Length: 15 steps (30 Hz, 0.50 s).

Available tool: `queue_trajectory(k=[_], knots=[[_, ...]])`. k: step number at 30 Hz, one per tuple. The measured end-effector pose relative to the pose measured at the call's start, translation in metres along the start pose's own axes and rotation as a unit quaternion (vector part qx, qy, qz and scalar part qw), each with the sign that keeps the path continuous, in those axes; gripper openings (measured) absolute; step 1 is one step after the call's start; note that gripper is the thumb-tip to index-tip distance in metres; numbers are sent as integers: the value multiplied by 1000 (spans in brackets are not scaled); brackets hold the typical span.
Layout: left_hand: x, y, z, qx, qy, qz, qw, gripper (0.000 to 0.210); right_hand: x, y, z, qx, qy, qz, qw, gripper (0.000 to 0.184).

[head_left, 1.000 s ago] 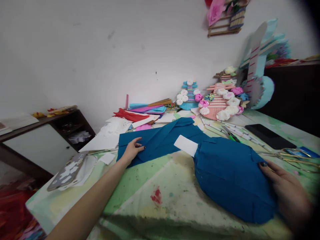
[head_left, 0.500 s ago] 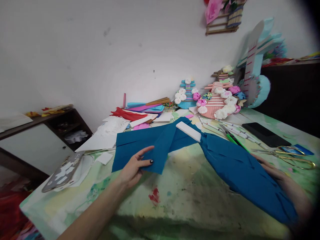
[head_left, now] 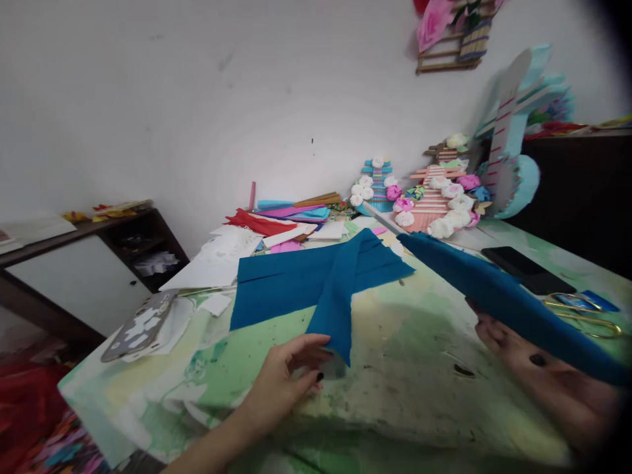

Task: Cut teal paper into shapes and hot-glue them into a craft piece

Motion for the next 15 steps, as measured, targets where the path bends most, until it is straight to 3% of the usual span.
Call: queue_trajectory(k=[2, 4, 7, 11, 15], knots=[[5, 2, 13, -73, -124, 54, 988, 29, -12, 1, 6, -45, -27, -4, 999, 43], [7, 6, 26, -162, -246, 100, 950, 24, -15, -3, 11, -60, -8, 0, 998, 37], [2, 7, 36, -258, -372, 104, 885, 28, -6, -12, 16, -29, 78, 5, 997, 39], [-4, -3, 28, -245, -493, 77, 831, 33, 7, -18, 17, 16, 281, -12, 960, 49], [1, -14, 10, -184, -587, 78, 784, 55, 8, -20, 9, 93, 380, -35, 920, 41]])
Point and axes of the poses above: each hand's wrist, its own y-axis away from the middle knuckle, its own x-axis out of the back of the hand, z = x × y, the point moved 5 cm from there along -y, towards the middle knuckle, and after that the axes turned 10 degrees about -z, right-handed, at the moved point
